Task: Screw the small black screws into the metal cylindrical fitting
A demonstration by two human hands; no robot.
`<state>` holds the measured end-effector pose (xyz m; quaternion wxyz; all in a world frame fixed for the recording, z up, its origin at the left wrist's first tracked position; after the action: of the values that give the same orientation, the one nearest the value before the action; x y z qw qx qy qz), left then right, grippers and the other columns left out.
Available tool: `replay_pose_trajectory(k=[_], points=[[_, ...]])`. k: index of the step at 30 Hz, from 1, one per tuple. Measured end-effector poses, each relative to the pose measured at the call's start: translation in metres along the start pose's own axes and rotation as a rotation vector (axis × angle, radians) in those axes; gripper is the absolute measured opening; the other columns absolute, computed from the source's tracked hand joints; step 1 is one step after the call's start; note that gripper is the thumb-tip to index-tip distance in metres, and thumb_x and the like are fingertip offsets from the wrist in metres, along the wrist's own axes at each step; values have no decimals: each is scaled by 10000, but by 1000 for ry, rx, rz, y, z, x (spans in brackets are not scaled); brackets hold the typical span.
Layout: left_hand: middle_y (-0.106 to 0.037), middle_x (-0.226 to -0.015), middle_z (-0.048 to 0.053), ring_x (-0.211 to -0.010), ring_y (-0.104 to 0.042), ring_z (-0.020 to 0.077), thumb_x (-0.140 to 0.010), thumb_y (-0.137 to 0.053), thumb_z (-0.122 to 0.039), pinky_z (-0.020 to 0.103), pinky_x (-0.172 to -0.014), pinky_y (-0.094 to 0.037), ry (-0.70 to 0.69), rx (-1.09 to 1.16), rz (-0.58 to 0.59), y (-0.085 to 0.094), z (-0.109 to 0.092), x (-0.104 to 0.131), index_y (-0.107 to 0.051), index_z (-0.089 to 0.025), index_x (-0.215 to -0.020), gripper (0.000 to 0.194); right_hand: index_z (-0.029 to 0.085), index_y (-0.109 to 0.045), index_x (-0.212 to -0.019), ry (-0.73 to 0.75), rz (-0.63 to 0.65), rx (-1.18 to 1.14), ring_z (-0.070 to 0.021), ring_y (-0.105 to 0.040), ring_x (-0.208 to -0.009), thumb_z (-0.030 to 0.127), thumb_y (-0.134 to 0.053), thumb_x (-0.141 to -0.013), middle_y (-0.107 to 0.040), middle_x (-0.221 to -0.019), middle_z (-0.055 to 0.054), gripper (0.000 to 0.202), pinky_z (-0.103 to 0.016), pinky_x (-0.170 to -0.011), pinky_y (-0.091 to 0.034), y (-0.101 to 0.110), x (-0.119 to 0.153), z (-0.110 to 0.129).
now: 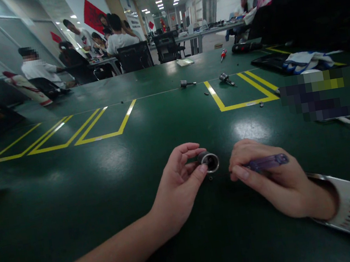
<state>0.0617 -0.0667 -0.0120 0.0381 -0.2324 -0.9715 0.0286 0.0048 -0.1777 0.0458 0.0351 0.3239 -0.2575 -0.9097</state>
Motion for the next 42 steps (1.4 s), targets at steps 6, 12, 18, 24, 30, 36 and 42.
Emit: replay_pose_trajectory(k=[6,12,18,24,30,36,42], points=[[-617,-1060,21,-906,-614,141,-783,-606,-133,299,-822,-507,-6,60,-42,8,0,-2,-507,-200,-1048,290,172,-584,-794,-46,22,-7,-147,-558,-663,149,-483,-858,-604,-692,-11,121,-311,-660,-417,-7,1,-9],[-651,-998,23,-896,-618,147,-754,-647,-150,298,-831,-506,3,81,-74,13,-3,-4,-586,-172,-968,224,164,-567,-789,-29,64,69,-137,-542,-616,154,-477,-858,-596,-665,-3,114,-305,-633,-404,-11,-2,-5],[-702,-916,25,-862,-633,144,-739,-666,-165,276,-808,-507,37,80,-124,21,-4,-7,-644,-157,-956,218,130,-569,-839,149,153,200,-155,-560,-675,102,-506,-825,-624,-728,-38,71,-358,-709,-406,-25,3,16],[-714,-921,26,-865,-644,150,-735,-675,-174,284,-809,-518,38,86,-150,26,-5,-8,-656,-158,-969,235,123,-565,-871,322,66,261,-168,-611,-742,82,-533,-804,-650,-744,-43,86,-365,-743,-416,-18,7,34],[-726,-898,21,-827,-654,127,-733,-679,-162,241,-776,-525,30,68,-134,24,-4,-6,-671,-159,-952,219,145,-569,-862,395,-60,345,-168,-652,-791,93,-495,-838,-700,-787,-56,94,-365,-794,-432,-3,9,50],[-735,-846,5,-763,-658,96,-723,-686,-148,183,-719,-520,30,38,-95,16,-5,-1,-689,-169,-921,199,125,-574,-892,370,-46,341,-168,-641,-851,105,-532,-838,-702,-848,-74,71,-357,-821,-416,-6,8,44],[-735,-803,4,-719,-657,95,-693,-695,-128,171,-661,-511,32,-14,-106,16,-7,1,-690,-163,-885,195,125,-561,-888,353,-3,303,-166,-624,-824,95,-540,-830,-671,-797,-44,69,-353,-792,-400,-11,7,43]])
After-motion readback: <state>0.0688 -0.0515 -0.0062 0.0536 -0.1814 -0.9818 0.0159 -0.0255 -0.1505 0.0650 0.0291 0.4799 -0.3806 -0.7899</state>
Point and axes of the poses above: each hand's wrist, its own x-axis away from the middle knuckle, its own y-axis out of the back of the hand, z = x × y, the point moved 10 cm from there along -x, towards the middle knuckle
